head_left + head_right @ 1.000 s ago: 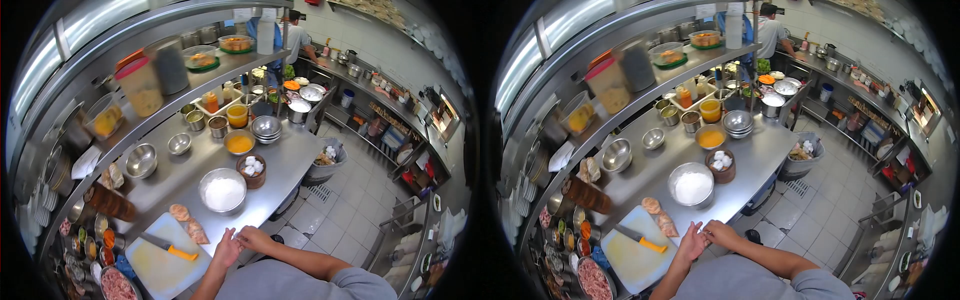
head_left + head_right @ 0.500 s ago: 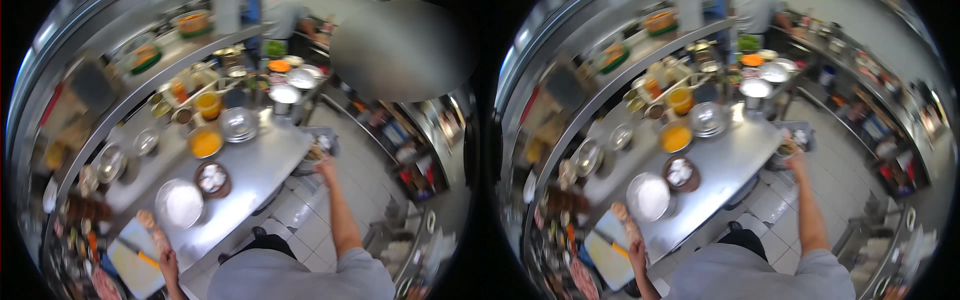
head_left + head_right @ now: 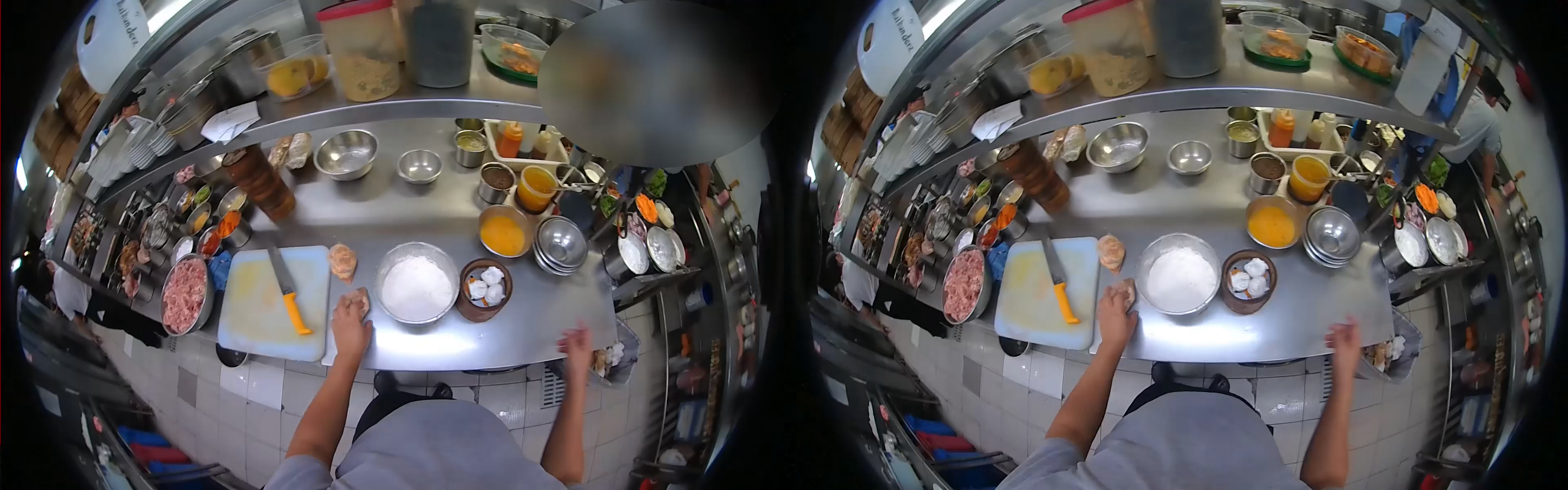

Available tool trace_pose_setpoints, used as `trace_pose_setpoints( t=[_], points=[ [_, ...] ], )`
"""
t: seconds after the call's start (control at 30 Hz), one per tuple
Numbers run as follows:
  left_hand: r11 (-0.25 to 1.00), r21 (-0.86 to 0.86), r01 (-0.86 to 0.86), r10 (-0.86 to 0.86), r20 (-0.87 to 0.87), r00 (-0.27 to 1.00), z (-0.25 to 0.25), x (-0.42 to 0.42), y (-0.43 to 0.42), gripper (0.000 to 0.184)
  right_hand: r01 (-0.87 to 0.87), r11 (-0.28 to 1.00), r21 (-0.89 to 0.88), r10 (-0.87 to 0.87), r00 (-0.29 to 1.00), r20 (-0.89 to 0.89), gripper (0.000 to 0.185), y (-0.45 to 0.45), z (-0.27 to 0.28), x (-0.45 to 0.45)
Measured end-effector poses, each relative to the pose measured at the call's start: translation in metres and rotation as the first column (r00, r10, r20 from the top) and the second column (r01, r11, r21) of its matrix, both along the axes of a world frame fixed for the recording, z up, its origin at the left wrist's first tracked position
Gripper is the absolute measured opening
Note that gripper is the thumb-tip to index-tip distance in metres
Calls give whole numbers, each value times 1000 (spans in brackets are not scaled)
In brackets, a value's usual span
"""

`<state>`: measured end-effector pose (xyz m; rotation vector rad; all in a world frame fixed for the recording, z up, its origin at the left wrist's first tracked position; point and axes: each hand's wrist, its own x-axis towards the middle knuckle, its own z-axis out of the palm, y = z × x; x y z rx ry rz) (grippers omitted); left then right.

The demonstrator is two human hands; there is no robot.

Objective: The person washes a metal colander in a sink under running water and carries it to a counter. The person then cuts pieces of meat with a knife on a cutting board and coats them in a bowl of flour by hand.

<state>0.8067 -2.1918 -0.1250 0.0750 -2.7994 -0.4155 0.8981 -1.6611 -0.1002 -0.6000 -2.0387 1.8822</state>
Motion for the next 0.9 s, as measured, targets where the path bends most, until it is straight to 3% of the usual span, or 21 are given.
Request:
trace_pose_setpoints(
  t=[0.03, 0.07, 0.1, 0.17, 0.23, 0.33, 0.37, 0.4, 0.43, 0.5, 0.57, 0.6, 0.67, 0.7, 0.77, 0.83, 0.9],
  points=[
    [999, 30, 26, -26, 5, 1000, 3, -3, 5, 86, -47, 996, -76, 51, 997, 50, 49, -37, 13, -3],
    [998, 69, -2, 4, -36, 999, 5, -10, 6, 79, -201, 978, -57, 202, 979, 16, 48, -60, 12, -5],
    [996, 79, 41, -38, -42, 998, 10, -17, 6, 79, -284, 957, 62, 283, 959, 14, 47, -83, 16, -10],
    [995, 93, -31, 30, 15, 999, 15, -29, 6, 69, -239, 907, 347, 282, 956, -78, 46, -116, 31, -30],
    [996, 81, 30, -38, 106, 994, 8, -39, -2, 63, -119, 895, 430, 224, 954, -202, 40, -114, 24, -64],
    [996, 79, 42, -55, 158, 986, 1, -42, -6, 58, -70, 927, 368, 110, 990, -90, 34, -92, 4, -111],
    [997, 69, 43, -54, 158, 986, 3, -44, -11, 58, -158, 960, 233, 148, 987, 58, 33, -90, 10, -123],
    [985, 169, 28, -55, 153, 987, 3, -47, -14, 54, -231, 970, 83, 211, 957, 197, 32, -93, 13, -130],
    [962, 272, 12, -54, 148, 988, 2, -48, -16, 50, -239, 968, 78, 221, 956, 194, 32, -98, 14, -131],
    [947, 320, -24, -20, 131, 991, -8, -49, -23, 43, -321, 947, -36, 317, 902, 292, 33, -102, 24, -137],
    [640, 760, -109, -42, 176, 983, -18, -45, -35, 41, -312, 950, -18, 303, 908, 290, 34, -107, 34, -135],
    [636, 763, -117, -20, 168, 986, -17, -39, -39, 41, -290, 957, -6, 279, 915, 293, 35, -112, 39, -134],
    [168, 938, -303, -53, 316, 947, -13, -29, -44, 41, -307, 948, 89, 271, 919, 286, 36, -124, 50, -135],
    [162, 939, -302, -41, 312, 949, -6, -26, -46, 41, -294, 939, 179, 237, 929, 284, 38, -126, 53, -136],
    [-81, 918, -388, -110, 378, 919, 12, -15, -50, 43, -329, 905, 268, 246, 921, 301, 37, -120, 39, -145],
    [-117, 903, -413, -146, 396, 907, 30, -12, -55, 42, -318, 872, 373, 200, 925, 323, 37, -114, 31, -149],
    [-211, 911, -355, -226, 308, 924, 43, -12, -62, 39, -291, 896, 337, 180, 929, 324, 37, -114, 37, -145]
  ],
)
